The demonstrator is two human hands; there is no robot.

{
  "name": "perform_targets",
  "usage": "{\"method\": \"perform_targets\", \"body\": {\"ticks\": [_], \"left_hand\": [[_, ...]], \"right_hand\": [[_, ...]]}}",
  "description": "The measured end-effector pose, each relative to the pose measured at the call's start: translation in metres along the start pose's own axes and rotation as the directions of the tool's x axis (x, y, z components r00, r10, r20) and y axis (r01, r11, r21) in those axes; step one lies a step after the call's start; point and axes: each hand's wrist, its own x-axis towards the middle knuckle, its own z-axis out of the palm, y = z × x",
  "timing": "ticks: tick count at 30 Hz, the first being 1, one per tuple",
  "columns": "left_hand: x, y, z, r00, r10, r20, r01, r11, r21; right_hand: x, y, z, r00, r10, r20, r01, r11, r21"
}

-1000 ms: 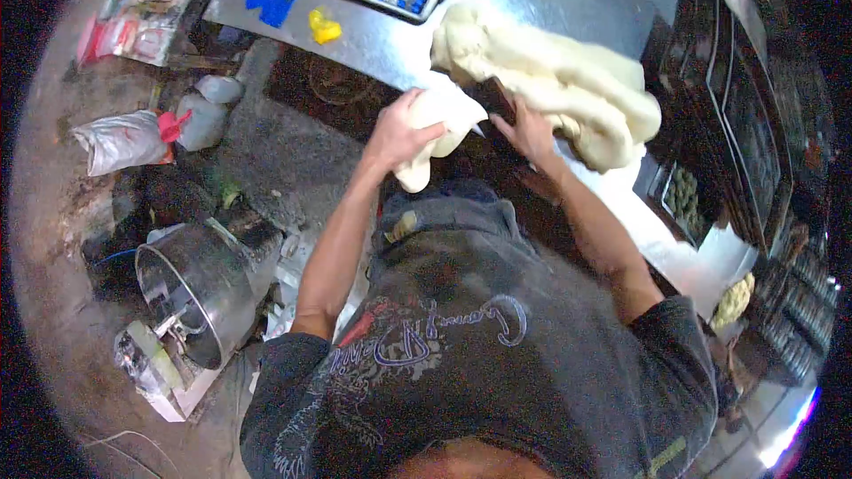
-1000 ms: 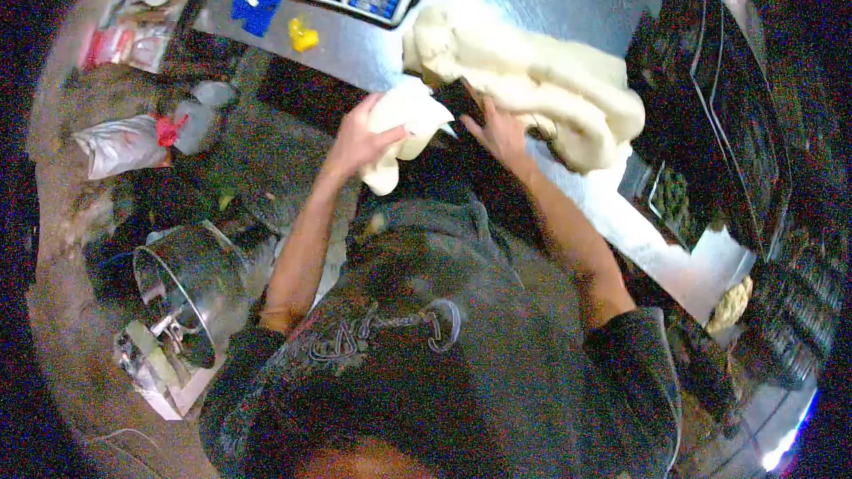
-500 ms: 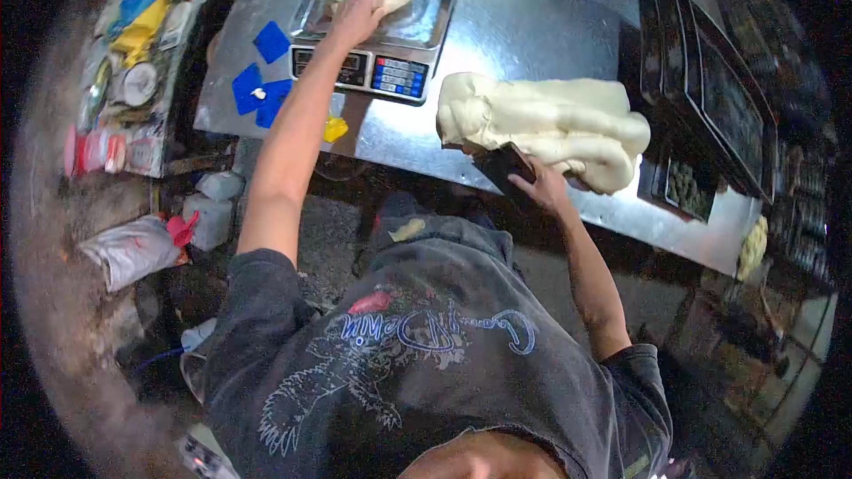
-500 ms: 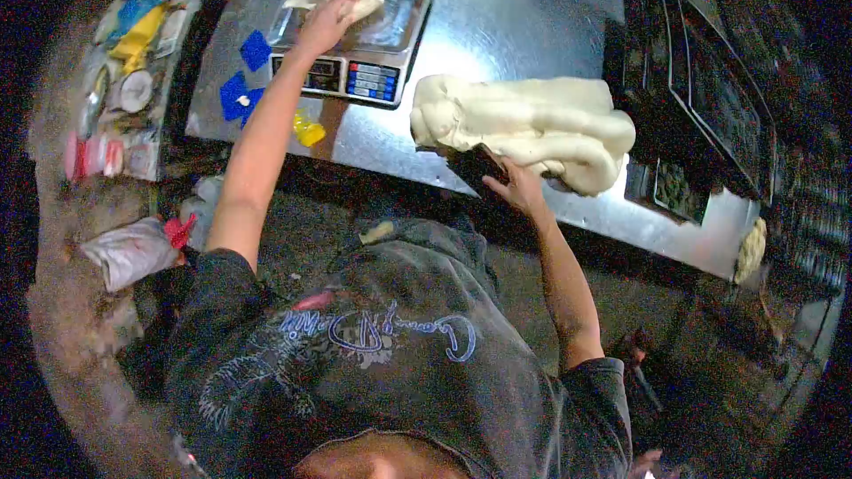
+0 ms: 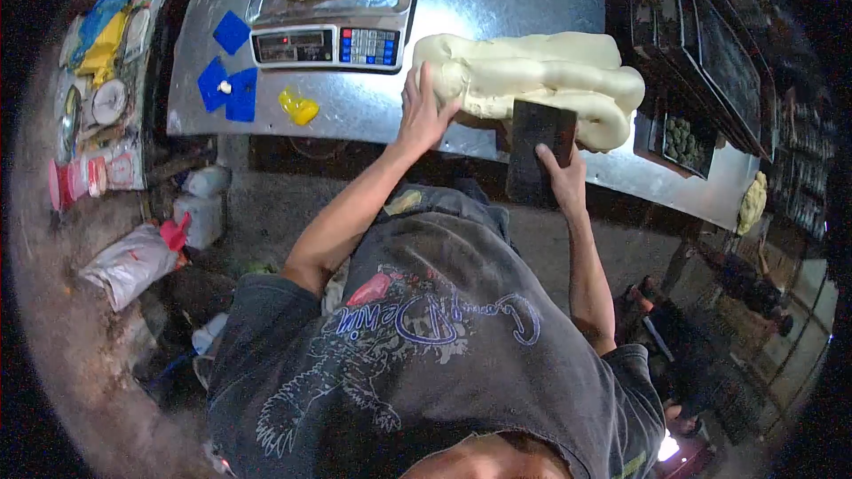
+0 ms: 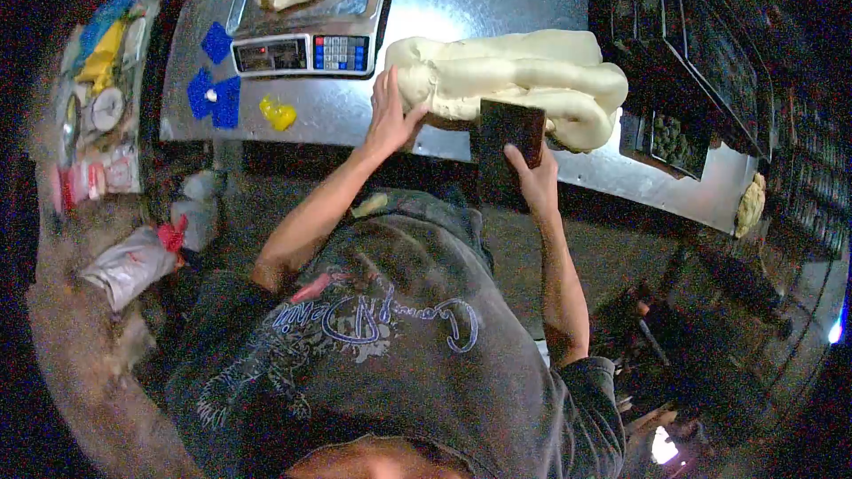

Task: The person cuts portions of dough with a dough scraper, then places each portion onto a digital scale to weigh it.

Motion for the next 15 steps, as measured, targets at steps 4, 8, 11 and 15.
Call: {"method": "perform_targets", "body": {"ticks": [4,8,11,15], "left_hand": [[0.027,0.004,-0.021,0.983,-0.172,0.065,0.176,0.982,-0.062],[0.007,0.002,-0.017,0.948,-0.317,0.013,0.308,0.908,-0.284],[-0.040,0.027,-0.020,0.909,-0.413,-0.048,0.366,0.849,-0.380],[-0.079,0.013,0.013,0.854,-0.514,-0.080,0.430,0.785,-0.446]], "right_hand": [[0.021,-0.018,0.007,0.992,-0.124,-0.019,0.119,0.980,-0.159],[0.049,-0.042,0.047,0.948,-0.315,0.051,0.316,0.948,-0.029],[0.062,-0.045,0.079,0.887,-0.406,0.222,0.456,0.844,-0.280],[0.053,-0.039,0.119,0.766,-0.385,0.515,0.641,0.511,-0.572]]}}
